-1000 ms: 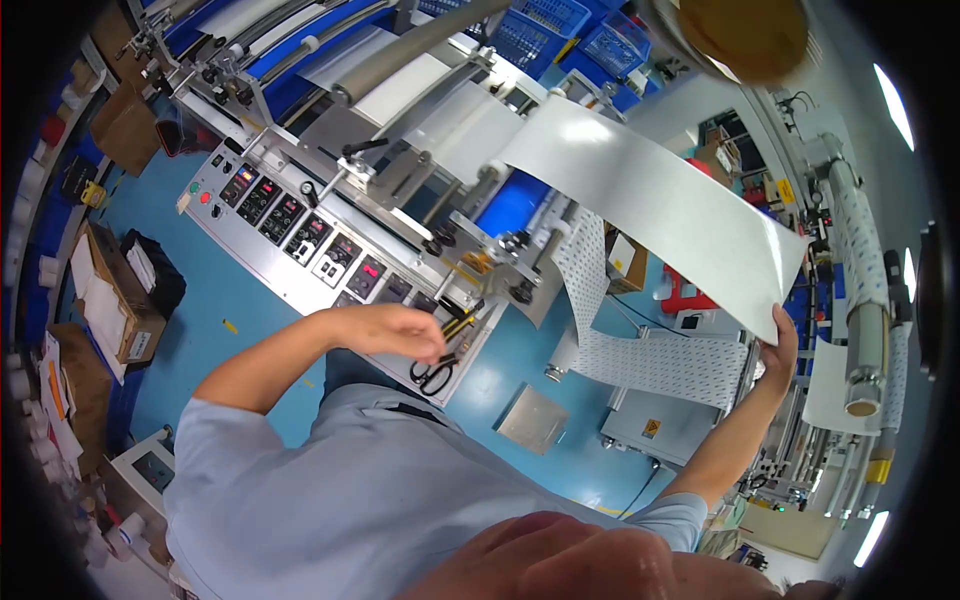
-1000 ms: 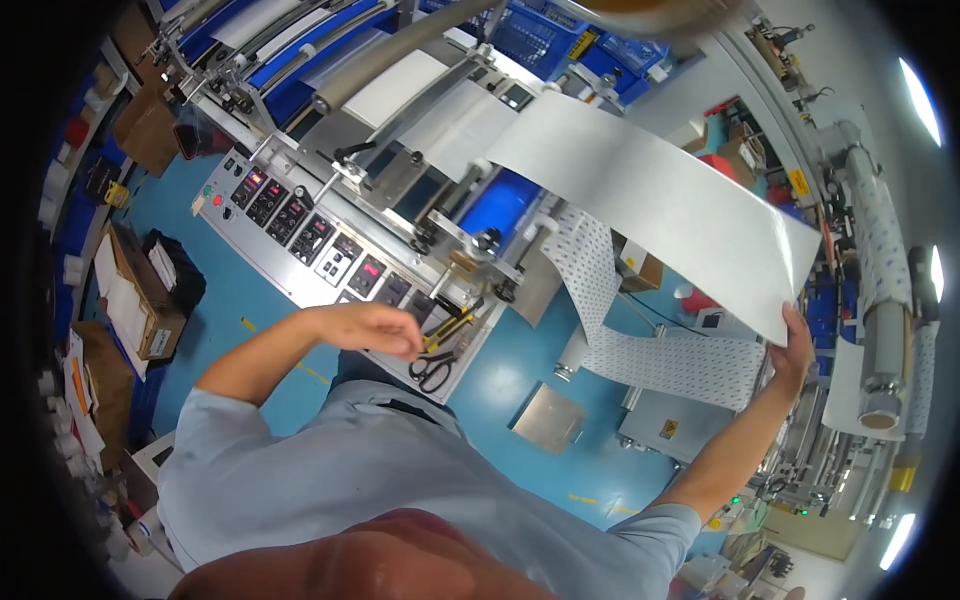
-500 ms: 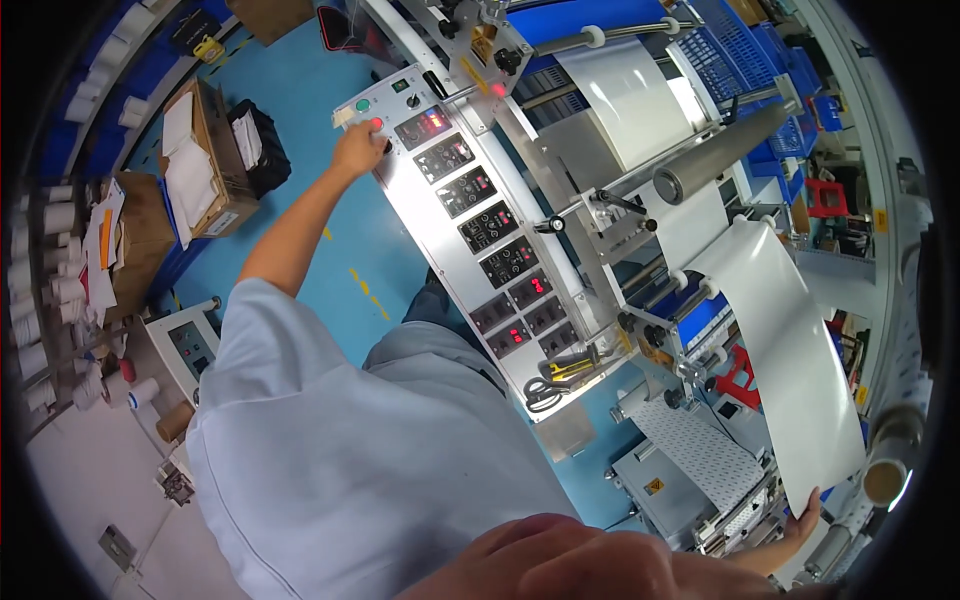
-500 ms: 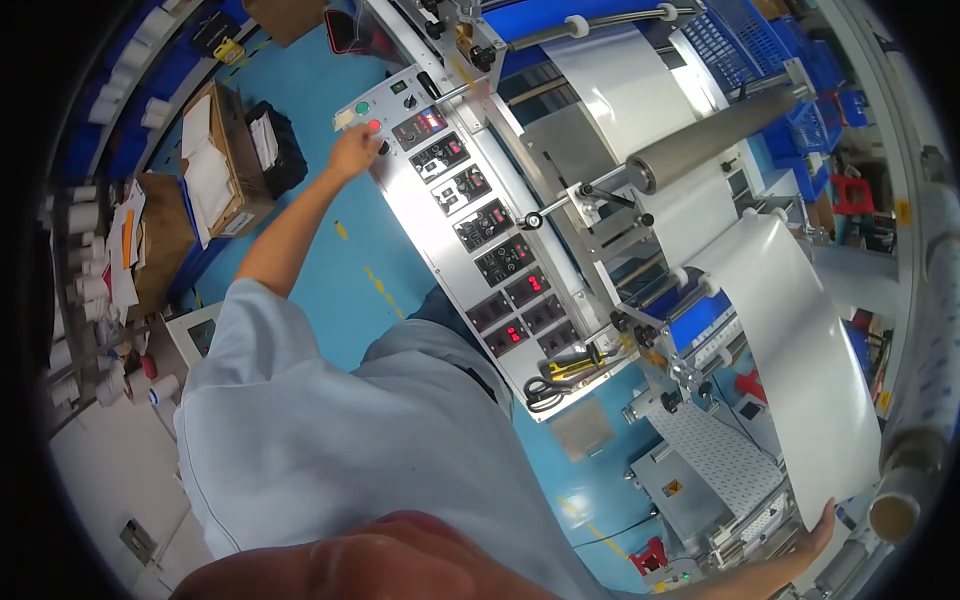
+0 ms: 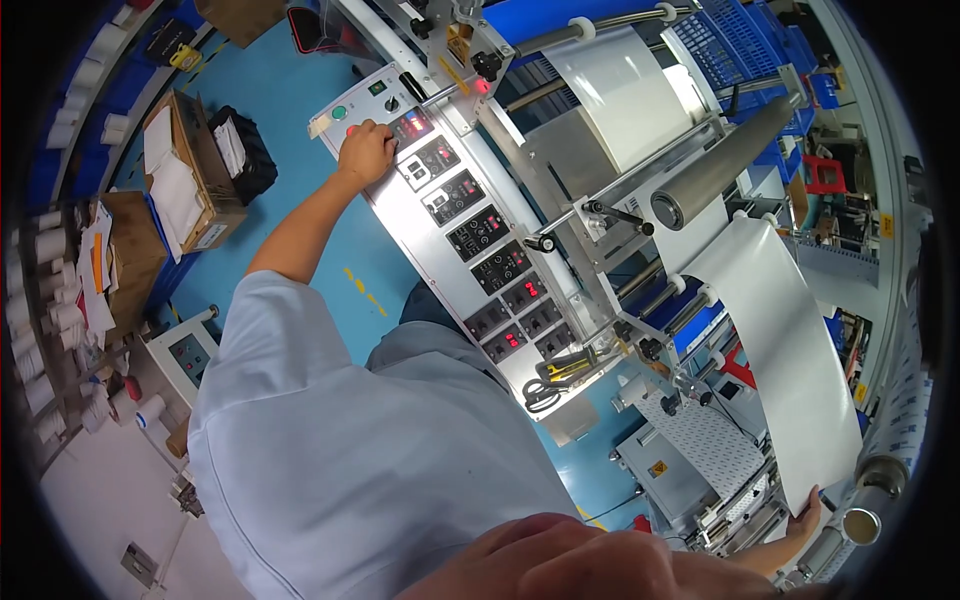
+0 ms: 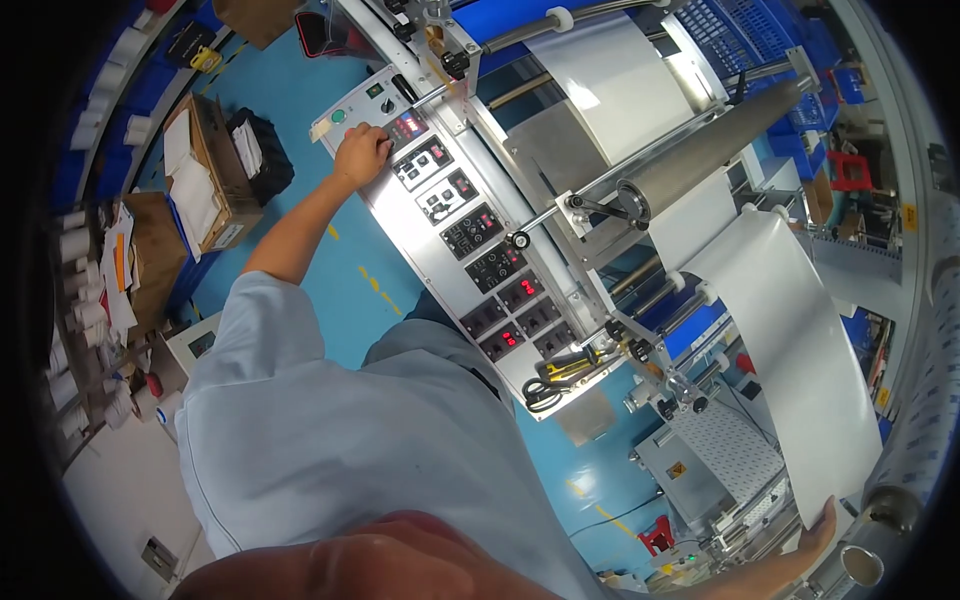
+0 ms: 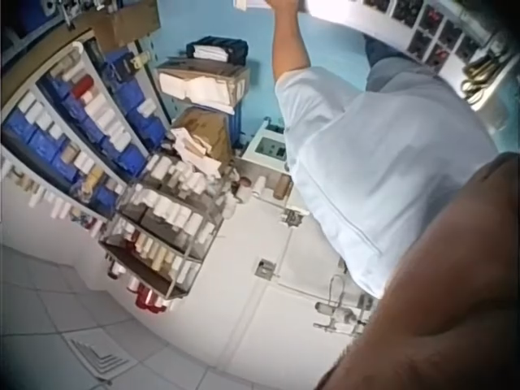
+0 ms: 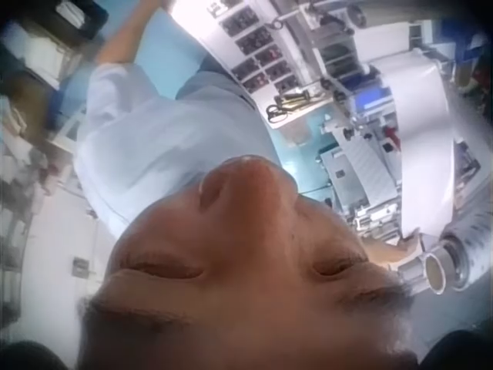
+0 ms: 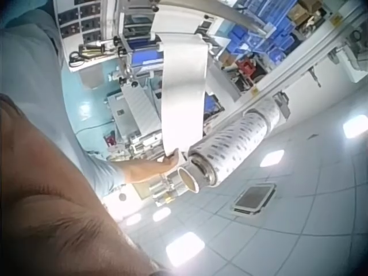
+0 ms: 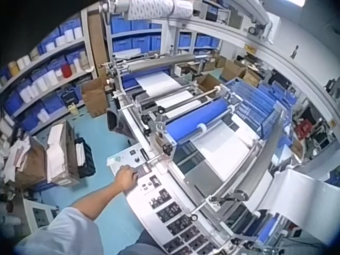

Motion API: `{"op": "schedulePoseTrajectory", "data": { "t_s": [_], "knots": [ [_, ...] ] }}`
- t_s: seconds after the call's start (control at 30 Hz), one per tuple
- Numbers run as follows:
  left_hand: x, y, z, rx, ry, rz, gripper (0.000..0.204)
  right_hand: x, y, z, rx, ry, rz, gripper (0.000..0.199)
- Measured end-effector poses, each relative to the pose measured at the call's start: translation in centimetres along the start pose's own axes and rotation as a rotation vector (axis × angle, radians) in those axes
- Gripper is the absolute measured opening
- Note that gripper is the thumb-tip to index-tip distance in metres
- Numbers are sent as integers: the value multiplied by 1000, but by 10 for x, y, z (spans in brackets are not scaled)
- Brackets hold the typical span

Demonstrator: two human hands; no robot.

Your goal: Operating a roll-to-roll label processing machine, clearing waste scraps, and reviewing production documentation.

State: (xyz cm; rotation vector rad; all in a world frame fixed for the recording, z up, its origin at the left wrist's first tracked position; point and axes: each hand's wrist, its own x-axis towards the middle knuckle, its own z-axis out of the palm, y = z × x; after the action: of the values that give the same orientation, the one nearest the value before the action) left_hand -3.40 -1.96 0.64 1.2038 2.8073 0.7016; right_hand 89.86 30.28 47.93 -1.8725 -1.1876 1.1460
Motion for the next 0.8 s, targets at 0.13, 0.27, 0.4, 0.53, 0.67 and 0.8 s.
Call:
{"op": "schedulePoseTrajectory", "data": {
  "t_s": [0.13, 0.27, 0.4, 0.53, 0.67, 0.8],
  "knots": [
    [12, -7, 4, 135, 185, -121, 22, -11, -4, -18, 19, 32, 5, 40],
    [19, -58, 25, 271, 122, -11, 21, 18, -8, -6, 39, -51, 30, 40],
    [34, -26, 17, 259, 70, -70, 31, 49, 1, -22, -64, 199, -81, 33],
    [51, 4, 3, 341, -110, -149, 37, 21, -6, -20, 61, 104, 26, 41],
    [24, 31, 41, 91, 23, 96, 26, 42, 3, -28, -67, 184, -34, 38],
    [12, 50, 55, 23, 51, 89, 13, 72, 7, -43, -105, 166, -160, 34]
  ]
}}
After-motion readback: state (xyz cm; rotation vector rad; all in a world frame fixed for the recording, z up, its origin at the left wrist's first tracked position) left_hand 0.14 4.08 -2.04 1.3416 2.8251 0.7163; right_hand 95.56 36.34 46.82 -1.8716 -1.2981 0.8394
